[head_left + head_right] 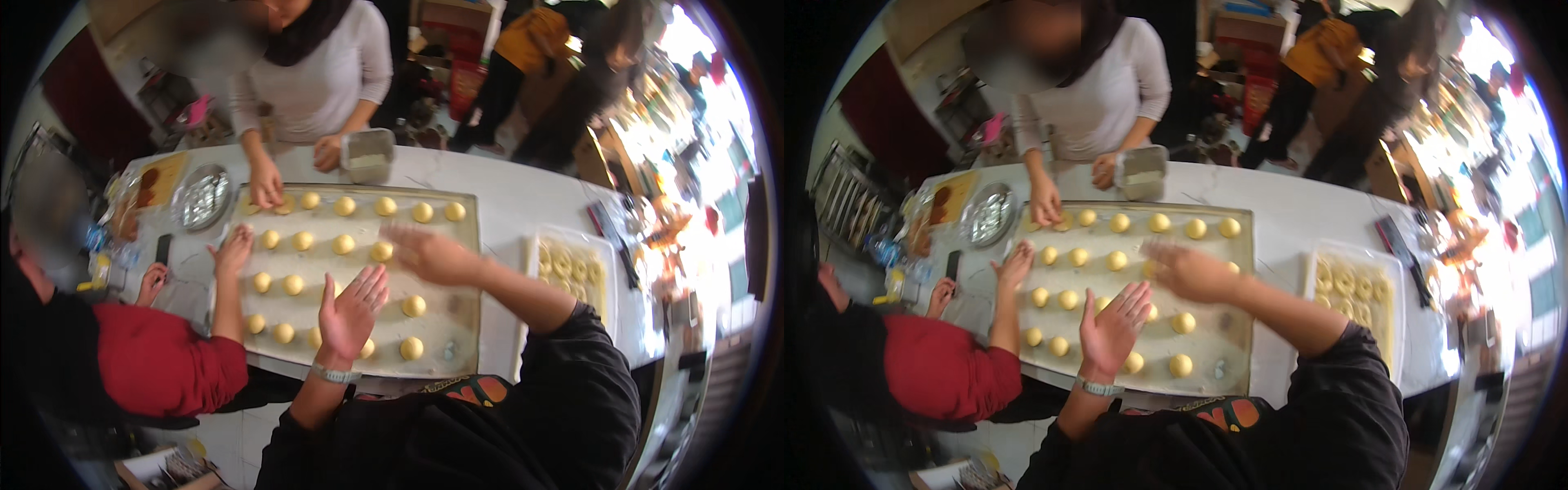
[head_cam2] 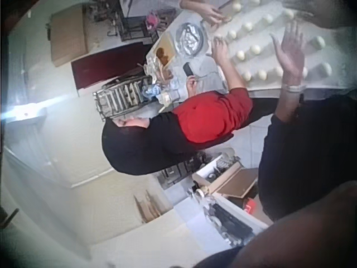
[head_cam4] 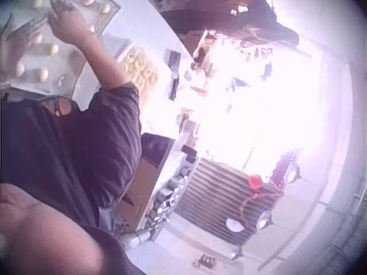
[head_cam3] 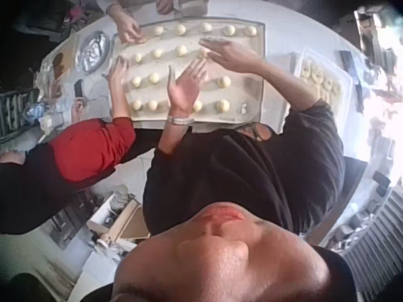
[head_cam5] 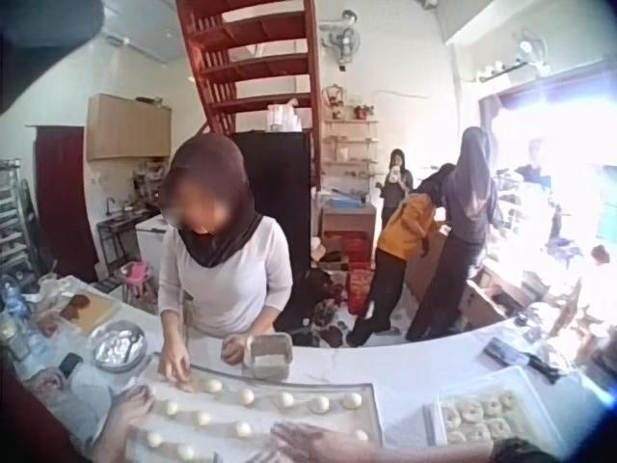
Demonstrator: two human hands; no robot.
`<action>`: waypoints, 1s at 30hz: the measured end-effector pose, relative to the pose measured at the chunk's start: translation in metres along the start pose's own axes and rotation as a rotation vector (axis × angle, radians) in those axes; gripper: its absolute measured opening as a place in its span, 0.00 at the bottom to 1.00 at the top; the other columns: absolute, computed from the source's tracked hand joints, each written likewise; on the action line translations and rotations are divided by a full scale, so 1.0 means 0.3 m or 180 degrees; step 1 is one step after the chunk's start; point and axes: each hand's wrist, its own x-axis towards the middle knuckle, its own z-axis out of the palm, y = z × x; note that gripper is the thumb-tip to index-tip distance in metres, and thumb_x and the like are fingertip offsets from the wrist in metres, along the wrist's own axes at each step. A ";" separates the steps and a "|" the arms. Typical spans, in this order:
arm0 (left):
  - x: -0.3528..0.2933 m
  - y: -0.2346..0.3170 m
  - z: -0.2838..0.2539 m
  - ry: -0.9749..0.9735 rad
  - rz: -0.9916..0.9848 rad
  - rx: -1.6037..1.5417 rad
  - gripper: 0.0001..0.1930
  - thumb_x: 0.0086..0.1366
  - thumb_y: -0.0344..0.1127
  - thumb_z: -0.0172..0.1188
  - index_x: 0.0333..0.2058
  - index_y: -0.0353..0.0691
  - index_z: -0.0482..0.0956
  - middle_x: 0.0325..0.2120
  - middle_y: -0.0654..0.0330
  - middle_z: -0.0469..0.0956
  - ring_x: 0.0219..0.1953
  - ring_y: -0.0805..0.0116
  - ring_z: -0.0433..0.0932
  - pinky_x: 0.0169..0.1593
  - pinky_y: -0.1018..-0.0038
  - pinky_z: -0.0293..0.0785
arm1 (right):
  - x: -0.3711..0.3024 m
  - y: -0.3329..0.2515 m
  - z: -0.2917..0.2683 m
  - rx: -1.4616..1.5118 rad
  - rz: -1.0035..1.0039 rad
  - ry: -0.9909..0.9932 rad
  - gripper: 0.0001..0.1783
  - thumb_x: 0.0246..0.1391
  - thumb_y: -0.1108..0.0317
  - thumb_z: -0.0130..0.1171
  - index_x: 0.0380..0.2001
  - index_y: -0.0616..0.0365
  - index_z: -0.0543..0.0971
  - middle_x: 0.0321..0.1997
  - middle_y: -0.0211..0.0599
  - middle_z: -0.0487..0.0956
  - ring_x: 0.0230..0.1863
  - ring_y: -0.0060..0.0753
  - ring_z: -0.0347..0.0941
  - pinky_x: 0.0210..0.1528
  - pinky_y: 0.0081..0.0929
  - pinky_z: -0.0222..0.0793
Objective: The person shapes dough into rings and places them into a container, while other workers shape dough into balls on a tray at the same bakery counter.
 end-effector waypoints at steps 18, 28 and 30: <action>-0.025 -0.118 -0.076 -0.0099 -0.0474 -0.0487 0.38 0.66 0.54 0.40 0.60 0.25 0.44 0.62 0.45 0.48 0.65 0.57 0.47 0.66 0.65 0.45 | -0.308 0.264 0.262 -0.1417 0.1581 -0.0025 0.37 0.60 0.46 0.27 0.63 0.65 0.46 0.68 0.45 0.47 0.70 0.36 0.39 0.69 0.41 0.25; -0.115 -0.057 -0.149 0.0193 -0.0098 -0.0428 0.34 0.67 0.49 0.40 0.60 0.25 0.45 0.61 0.45 0.49 0.65 0.57 0.48 0.66 0.65 0.48 | -0.299 0.241 0.273 -0.1489 0.1685 -0.0149 0.37 0.60 0.45 0.27 0.63 0.62 0.46 0.68 0.43 0.47 0.70 0.35 0.40 0.68 0.46 0.24; -0.130 -0.056 -0.156 0.0240 -0.0062 -0.0353 0.34 0.67 0.48 0.40 0.59 0.24 0.46 0.61 0.44 0.50 0.65 0.57 0.49 0.66 0.65 0.49 | -0.296 0.234 0.272 -0.1503 0.1678 -0.0096 0.36 0.60 0.47 0.27 0.63 0.62 0.46 0.68 0.43 0.48 0.70 0.35 0.40 0.68 0.46 0.24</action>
